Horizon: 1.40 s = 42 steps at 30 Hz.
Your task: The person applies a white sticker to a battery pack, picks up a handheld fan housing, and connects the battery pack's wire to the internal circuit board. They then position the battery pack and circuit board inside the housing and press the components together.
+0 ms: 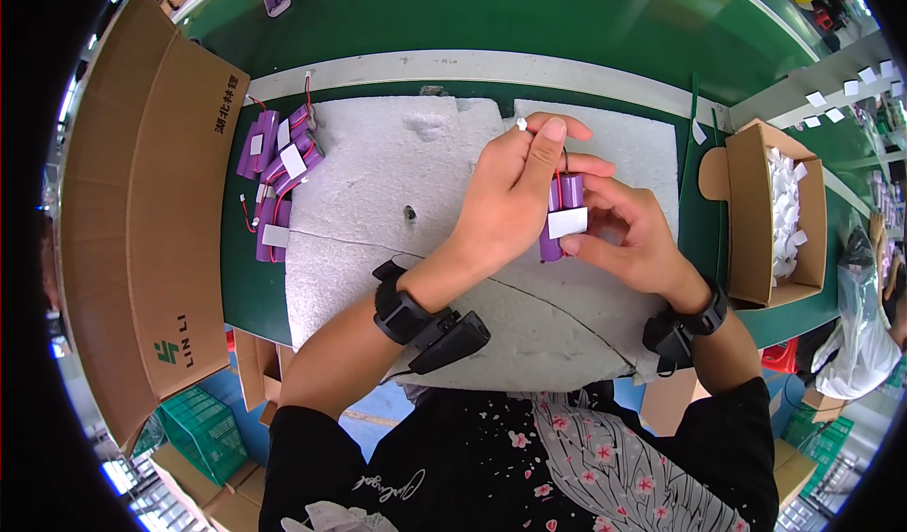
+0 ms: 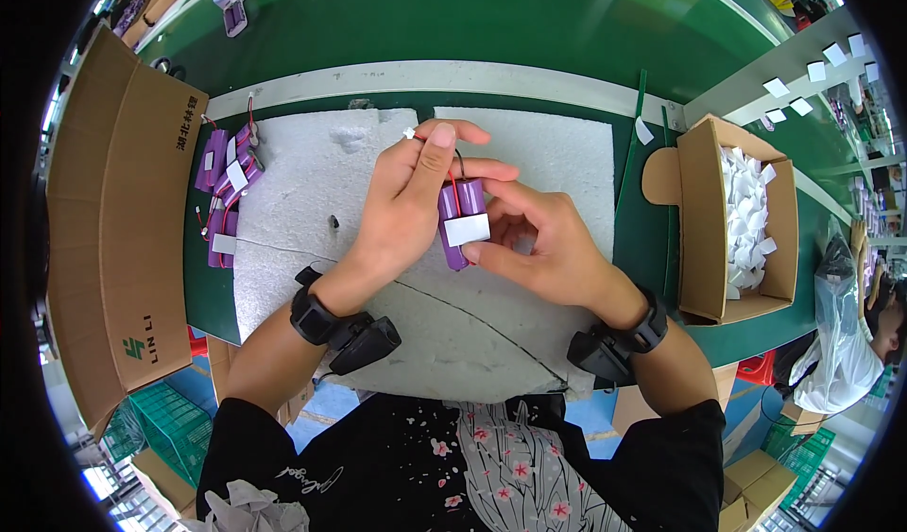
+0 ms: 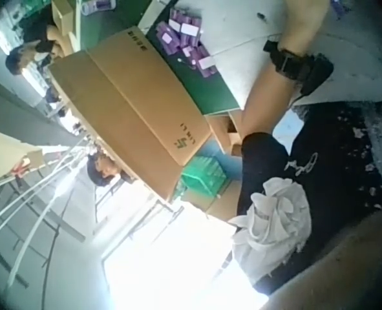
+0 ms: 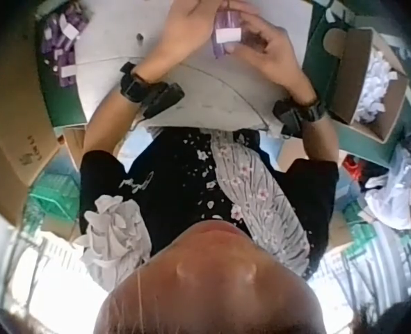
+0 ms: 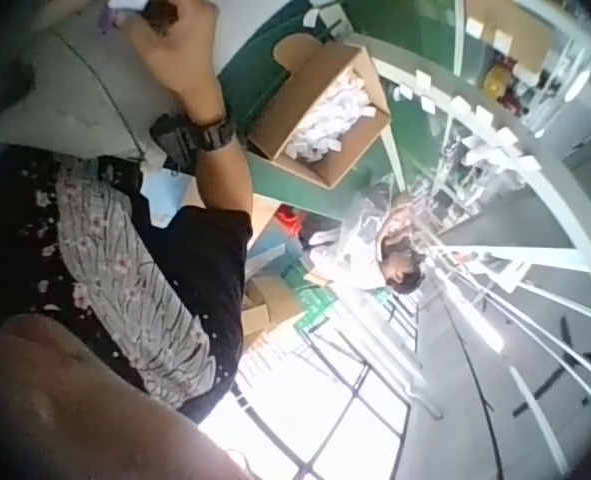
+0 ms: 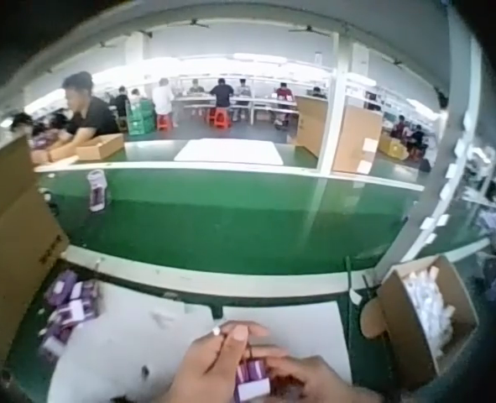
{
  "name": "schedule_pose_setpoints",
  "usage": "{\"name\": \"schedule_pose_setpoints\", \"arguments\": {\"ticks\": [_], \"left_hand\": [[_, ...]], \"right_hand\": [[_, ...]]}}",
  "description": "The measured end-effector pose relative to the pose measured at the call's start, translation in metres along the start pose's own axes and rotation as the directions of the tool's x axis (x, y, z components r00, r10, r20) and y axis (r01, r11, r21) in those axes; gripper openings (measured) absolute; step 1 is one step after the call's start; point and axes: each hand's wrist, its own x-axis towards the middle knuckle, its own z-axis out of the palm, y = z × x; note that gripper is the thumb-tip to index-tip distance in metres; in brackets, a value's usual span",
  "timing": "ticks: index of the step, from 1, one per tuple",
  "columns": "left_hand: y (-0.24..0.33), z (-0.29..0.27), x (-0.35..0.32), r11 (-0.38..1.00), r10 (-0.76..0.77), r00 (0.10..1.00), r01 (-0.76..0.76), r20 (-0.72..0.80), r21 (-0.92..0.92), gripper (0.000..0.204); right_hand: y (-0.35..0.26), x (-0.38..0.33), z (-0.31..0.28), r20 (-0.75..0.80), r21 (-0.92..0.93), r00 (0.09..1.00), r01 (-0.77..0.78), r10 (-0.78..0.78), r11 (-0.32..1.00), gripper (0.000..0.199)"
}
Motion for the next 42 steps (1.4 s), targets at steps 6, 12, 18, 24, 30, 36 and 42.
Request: {"name": "schedule_pose_setpoints", "arguments": {"ticks": [6, 12, 18, 24, 30, 36, 42], "left_hand": [[-0.0015, 0.0001, -0.0004, 1.0, 0.014, 1.0, -0.014, -0.01, 0.009, 0.042], [-0.001, 0.0002, -0.0004, 1.0, 0.018, 1.0, -0.018, -0.008, 0.007, 0.041], [-0.0002, 0.0023, -0.0006, 1.0, 0.012, 0.999, -0.012, -0.041, -0.013, 0.044], [-0.0046, 0.0009, 0.0006, 0.997, 0.063, 0.997, -0.061, -0.047, 0.037, 0.044], [-0.004, -0.0028, 0.0012, 0.995, 0.064, 0.998, -0.063, -0.003, 0.08, 0.04], [-0.0052, -0.003, 0.0017, 0.993, 0.071, 0.997, -0.071, 0.003, 0.094, 0.039], [-0.0056, -0.0024, 0.0017, 0.993, 0.077, 0.997, -0.077, 0.0, 0.091, 0.038]], "right_hand": [[-0.0006, -0.0001, 0.0003, 0.0, -0.005, 1.0, 0.005, -0.005, 1.0, 0.05], [-0.0009, -0.0004, 0.0004, 0.001, 0.013, 1.0, 0.007, -0.007, 1.0, 0.049], [-0.0018, -0.0003, 0.0001, 0.006, 0.012, 1.0, 0.012, -0.012, 1.0, 0.049], [-0.0001, -0.0008, 0.0011, -0.009, 0.038, 1.0, 0.023, -0.023, 0.999, 0.052], [-0.0018, 0.0002, 0.0017, -0.003, 0.036, 1.0, 0.008, -0.008, 0.999, 0.054], [-0.0009, 0.0016, 0.0054, -0.075, 0.042, 0.993, 0.097, -0.094, 0.994, 0.037], [-0.0006, 0.0014, 0.0046, -0.067, 0.029, 0.993, 0.099, -0.097, 0.995, 0.037]]}}
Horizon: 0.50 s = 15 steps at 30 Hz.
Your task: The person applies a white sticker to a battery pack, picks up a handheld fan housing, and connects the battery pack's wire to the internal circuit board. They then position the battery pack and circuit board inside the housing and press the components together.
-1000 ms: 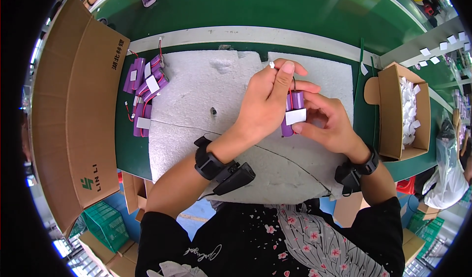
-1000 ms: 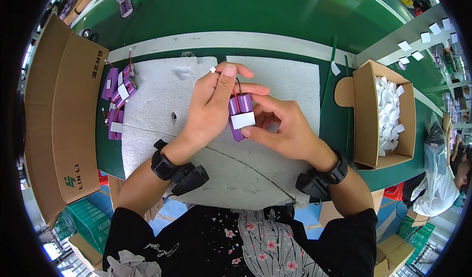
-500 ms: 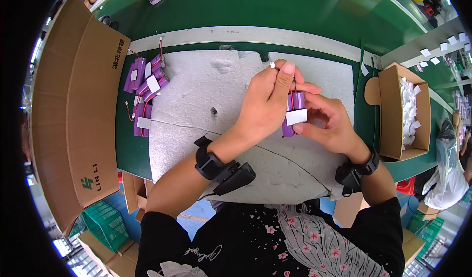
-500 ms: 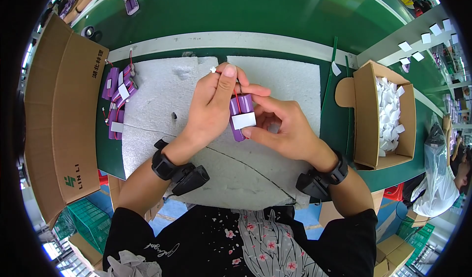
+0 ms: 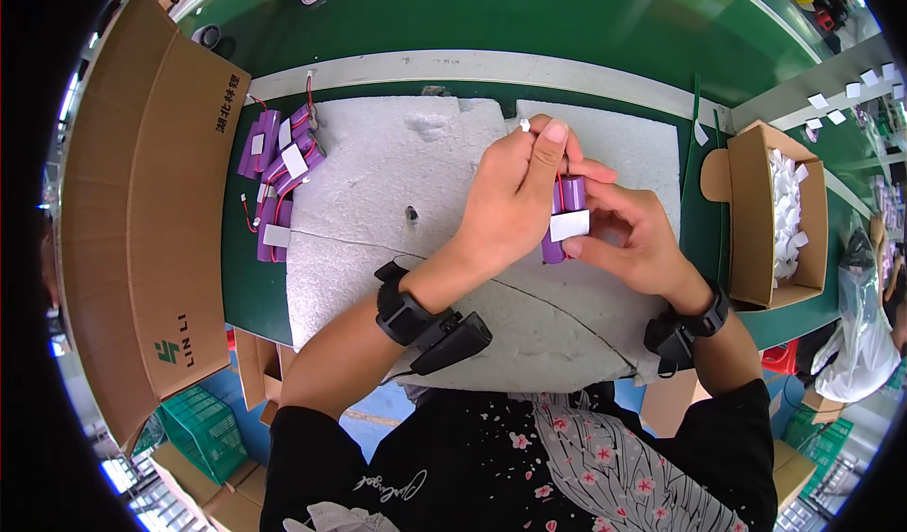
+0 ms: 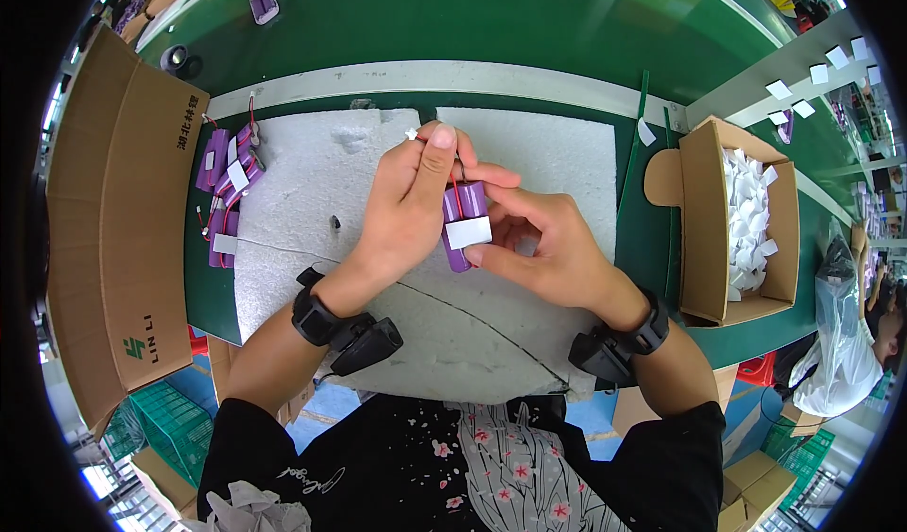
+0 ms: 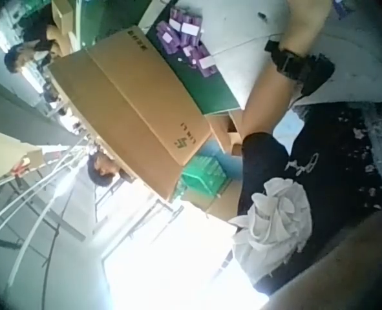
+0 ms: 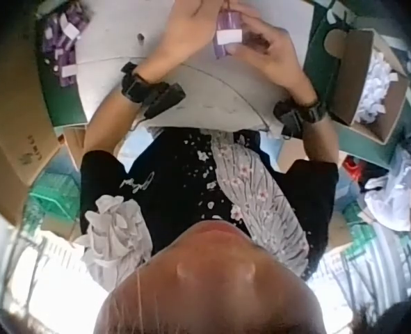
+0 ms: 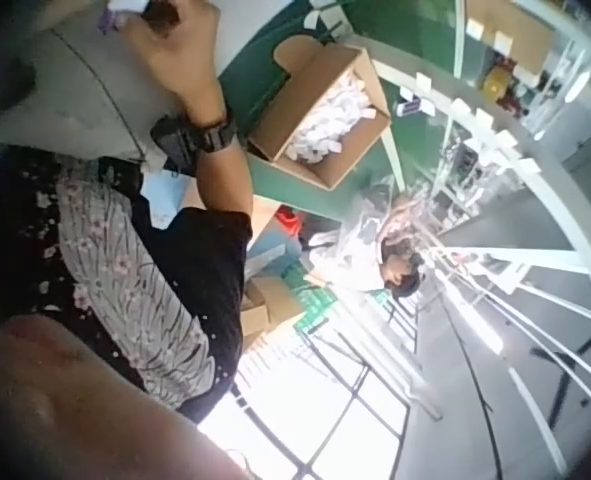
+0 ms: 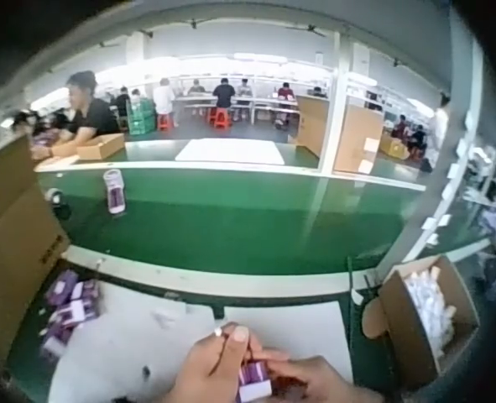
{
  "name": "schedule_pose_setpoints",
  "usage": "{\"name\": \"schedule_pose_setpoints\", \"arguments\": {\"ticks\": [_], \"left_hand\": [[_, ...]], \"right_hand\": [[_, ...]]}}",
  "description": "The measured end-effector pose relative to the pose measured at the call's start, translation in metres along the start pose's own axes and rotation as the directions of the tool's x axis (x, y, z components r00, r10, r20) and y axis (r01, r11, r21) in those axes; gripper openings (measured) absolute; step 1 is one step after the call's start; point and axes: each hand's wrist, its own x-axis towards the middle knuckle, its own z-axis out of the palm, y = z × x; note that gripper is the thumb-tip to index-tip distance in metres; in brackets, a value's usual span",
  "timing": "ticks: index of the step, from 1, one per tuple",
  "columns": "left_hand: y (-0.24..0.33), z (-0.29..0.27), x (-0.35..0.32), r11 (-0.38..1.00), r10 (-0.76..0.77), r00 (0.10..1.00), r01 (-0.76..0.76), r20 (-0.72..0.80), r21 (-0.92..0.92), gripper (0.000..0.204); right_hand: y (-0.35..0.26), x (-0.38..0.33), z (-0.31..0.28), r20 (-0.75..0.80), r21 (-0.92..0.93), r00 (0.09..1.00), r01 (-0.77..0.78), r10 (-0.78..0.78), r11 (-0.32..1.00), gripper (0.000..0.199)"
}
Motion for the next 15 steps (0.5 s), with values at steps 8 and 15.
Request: {"name": "schedule_pose_setpoints", "arguments": {"ticks": [8, 15], "left_hand": [[-0.0018, 0.003, 0.0, 1.0, 0.021, 0.998, -0.021, -0.052, -0.01, 0.045], [0.001, 0.001, -0.0001, 1.0, -0.014, 1.0, 0.014, -0.021, -0.021, 0.039]], "right_hand": [[0.0008, 0.0, 0.0006, -0.011, 0.011, 1.0, -0.009, 0.009, 1.0, 0.036], [-0.001, -0.0009, -0.0039, 0.057, -0.026, 0.996, -0.074, 0.075, 0.997, 0.045]]}}
